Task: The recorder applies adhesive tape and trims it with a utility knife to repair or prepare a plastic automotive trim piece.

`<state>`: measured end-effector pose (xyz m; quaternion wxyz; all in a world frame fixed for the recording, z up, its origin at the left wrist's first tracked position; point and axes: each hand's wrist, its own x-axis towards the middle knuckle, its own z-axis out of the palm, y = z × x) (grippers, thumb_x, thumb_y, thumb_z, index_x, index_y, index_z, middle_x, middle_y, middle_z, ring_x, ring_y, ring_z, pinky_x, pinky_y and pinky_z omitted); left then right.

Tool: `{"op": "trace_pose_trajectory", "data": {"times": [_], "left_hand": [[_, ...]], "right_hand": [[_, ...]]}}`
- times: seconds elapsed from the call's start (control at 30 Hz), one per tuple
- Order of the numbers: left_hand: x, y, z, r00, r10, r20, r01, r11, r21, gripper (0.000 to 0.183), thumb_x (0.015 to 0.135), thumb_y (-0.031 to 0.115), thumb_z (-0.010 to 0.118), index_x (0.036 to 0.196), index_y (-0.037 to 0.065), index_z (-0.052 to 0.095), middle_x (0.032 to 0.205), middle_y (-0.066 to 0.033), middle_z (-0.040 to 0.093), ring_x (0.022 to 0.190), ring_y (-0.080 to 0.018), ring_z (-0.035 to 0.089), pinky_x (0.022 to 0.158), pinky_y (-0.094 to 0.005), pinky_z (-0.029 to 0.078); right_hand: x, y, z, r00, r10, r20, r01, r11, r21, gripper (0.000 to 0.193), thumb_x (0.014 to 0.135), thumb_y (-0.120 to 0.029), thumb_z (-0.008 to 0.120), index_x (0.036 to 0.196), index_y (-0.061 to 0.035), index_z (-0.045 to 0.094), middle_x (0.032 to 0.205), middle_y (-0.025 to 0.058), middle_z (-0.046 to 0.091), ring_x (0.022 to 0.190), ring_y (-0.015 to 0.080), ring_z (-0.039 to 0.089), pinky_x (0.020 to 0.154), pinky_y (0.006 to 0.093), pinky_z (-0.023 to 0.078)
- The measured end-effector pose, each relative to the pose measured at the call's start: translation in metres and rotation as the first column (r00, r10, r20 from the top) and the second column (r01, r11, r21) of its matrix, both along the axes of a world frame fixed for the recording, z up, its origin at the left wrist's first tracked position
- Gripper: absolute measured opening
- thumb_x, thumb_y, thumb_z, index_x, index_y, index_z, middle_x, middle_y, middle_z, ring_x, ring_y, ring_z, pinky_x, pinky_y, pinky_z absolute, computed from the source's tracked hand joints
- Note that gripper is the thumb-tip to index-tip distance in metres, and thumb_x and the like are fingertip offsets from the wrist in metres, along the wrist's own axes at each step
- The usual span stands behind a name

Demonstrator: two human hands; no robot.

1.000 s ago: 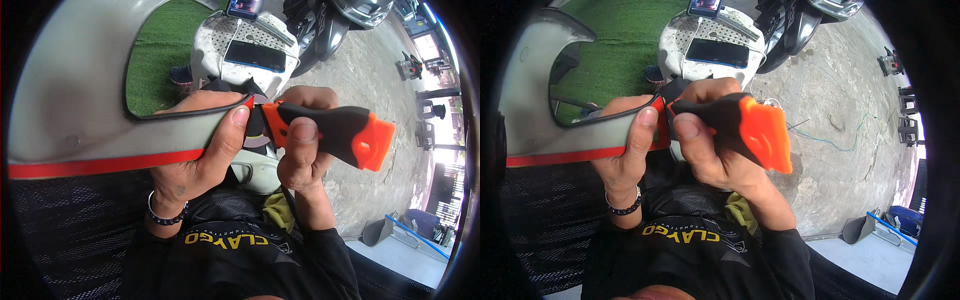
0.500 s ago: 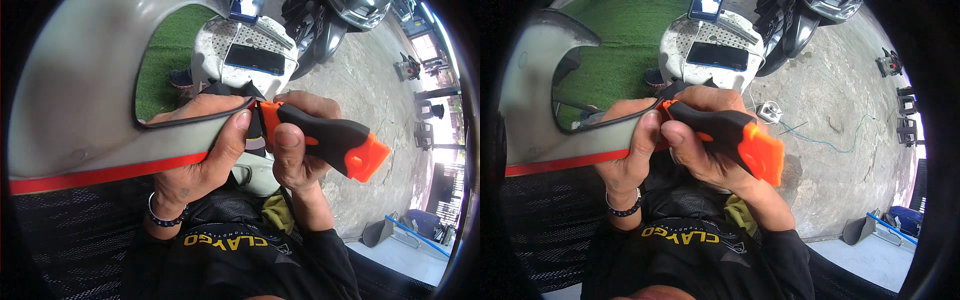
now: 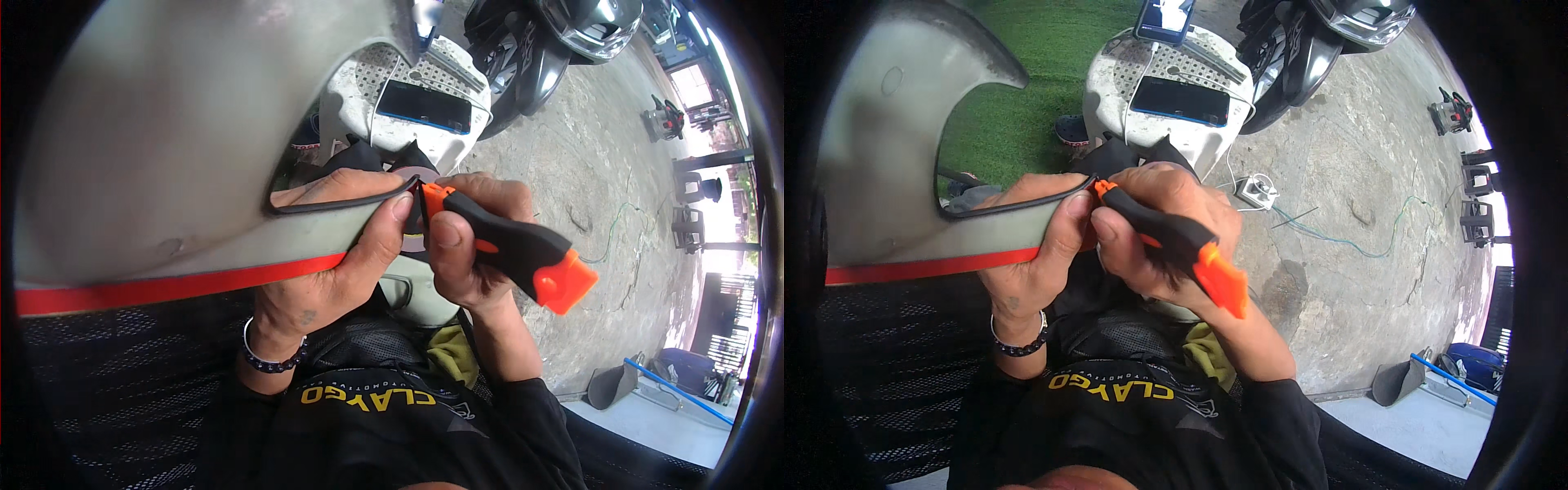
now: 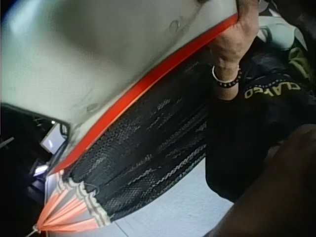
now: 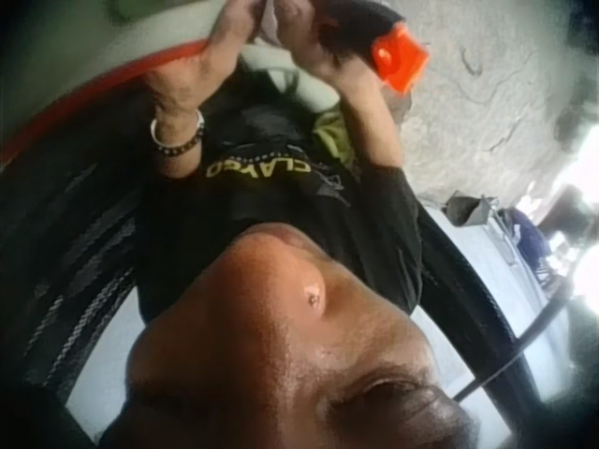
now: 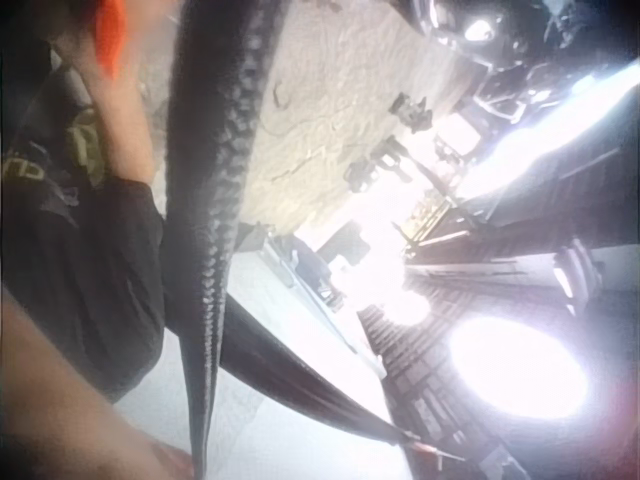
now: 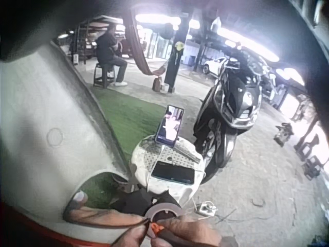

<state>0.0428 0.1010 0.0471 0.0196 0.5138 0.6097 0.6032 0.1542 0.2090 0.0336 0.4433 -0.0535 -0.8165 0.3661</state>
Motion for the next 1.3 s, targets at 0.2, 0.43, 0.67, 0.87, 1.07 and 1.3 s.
{"op": "trace_pose_trajectory", "data": {"times": [0.2, 0.43, 0.67, 0.87, 1.07, 1.3], "left_hand": [[-0.006, -0.01, -0.004, 0.969, 0.135, -0.208, -0.133, 0.991, 0.028, 0.01, 0.079, 0.003, 0.063, 0.086, -0.005, 0.063, 0.074, -0.0104, 0.064, 0.059, -0.0162, 0.061, 0.054, -0.0266, 0.048], [-0.021, -0.022, 0.0, 0.918, 0.19, 0.348, -0.234, 0.968, 0.091, 0.014, 0.081, 0.012, 0.063, 0.084, -0.002, 0.062, 0.068, -0.0006, 0.057, 0.058, -0.0064, 0.048, 0.055, -0.0208, 0.039], [-0.017, -0.022, 0.0, 0.802, 0.134, 0.582, -0.181, 0.983, 0.024, 0.02, 0.081, 0.019, 0.064, 0.082, -0.001, 0.061, 0.068, 0.0012, 0.055, 0.062, -0.0059, 0.046, 0.058, -0.0208, 0.037], [-0.015, -0.021, -0.007, 0.944, 0.093, 0.316, -0.136, 0.983, 0.12, 0.012, 0.084, 0.009, 0.062, 0.086, -0.002, 0.062, 0.073, -0.0033, 0.061, 0.063, -0.0069, 0.053, 0.057, -0.0206, 0.041], [-0.014, -0.021, -0.014, 0.973, 0.137, 0.188, -0.166, 0.975, 0.147, 0.012, 0.085, 0.008, 0.06, 0.087, -0.004, 0.061, 0.073, -0.0058, 0.062, 0.062, -0.009, 0.055, 0.057, -0.0224, 0.044], [-0.008, -0.018, -0.016, 0.97, 0.137, 0.2, -0.172, 0.97, 0.171, 0.012, 0.085, 0.009, 0.06, 0.086, -0.004, 0.061, 0.071, -0.0062, 0.063, 0.06, -0.0095, 0.056, 0.055, -0.023, 0.044]], "right_hand": [[-0.005, -0.003, 0.002, 0.986, 0.086, 0.143, -0.077, 0.994, -0.072, 0.019, 0.077, -0.014, 0.066, 0.089, -0.0004, 0.058, 0.064, 0.0117, 0.059, 0.049, 0.0244, 0.058, 0.046, 0.0309, 0.044], [-0.003, 0.004, 0.014, 0.979, 0.158, 0.132, -0.092, 0.91, -0.404, 0.011, 0.086, -0.011, 0.058, 0.088, 0.0001, 0.057, 0.066, -0.0002, 0.053, 0.061, 0.0063, 0.05, 0.055, 0.0219, 0.039], [-0.032, 0.008, 0.008, 0.96, 0.277, -0.033, -0.272, 0.903, -0.334, 0.03, 0.07, 0.007, 0.053, 0.097, -0.0022, 0.058, 0.078, 0.0041, 0.057, 0.064, 0.012, 0.055, 0.06, 0.0236, 0.044], [-0.043, -0.006, 0.017, 0.99, 0.125, -0.067, -0.129, 0.99, -0.06, 0.014, 0.074, 0.001, 0.067, 0.088, -0.0013, 0.062, 0.078, 0.0089, 0.062, 0.065, 0.0128, 0.058, 0.058, 0.0224, 0.045], [-0.046, -0.009, 0.006, 0.981, 0.02, -0.191, 0.028, 0.969, 0.246, 0.034, 0.063, -0.014, 0.068, 0.096, -0.0034, 0.066, 0.084, 0.0071, 0.063, 0.065, 0.0184, 0.059, 0.054, 0.0275, 0.046], [-0.041, -0.006, 0.002, 0.981, 0.0, -0.192, 0.066, 0.94, 0.336, 0.034, 0.062, -0.015, 0.066, 0.094, -0.0025, 0.066, 0.085, 0.0063, 0.064, 0.065, 0.0178, 0.058, 0.056, 0.0277, 0.044]]}}
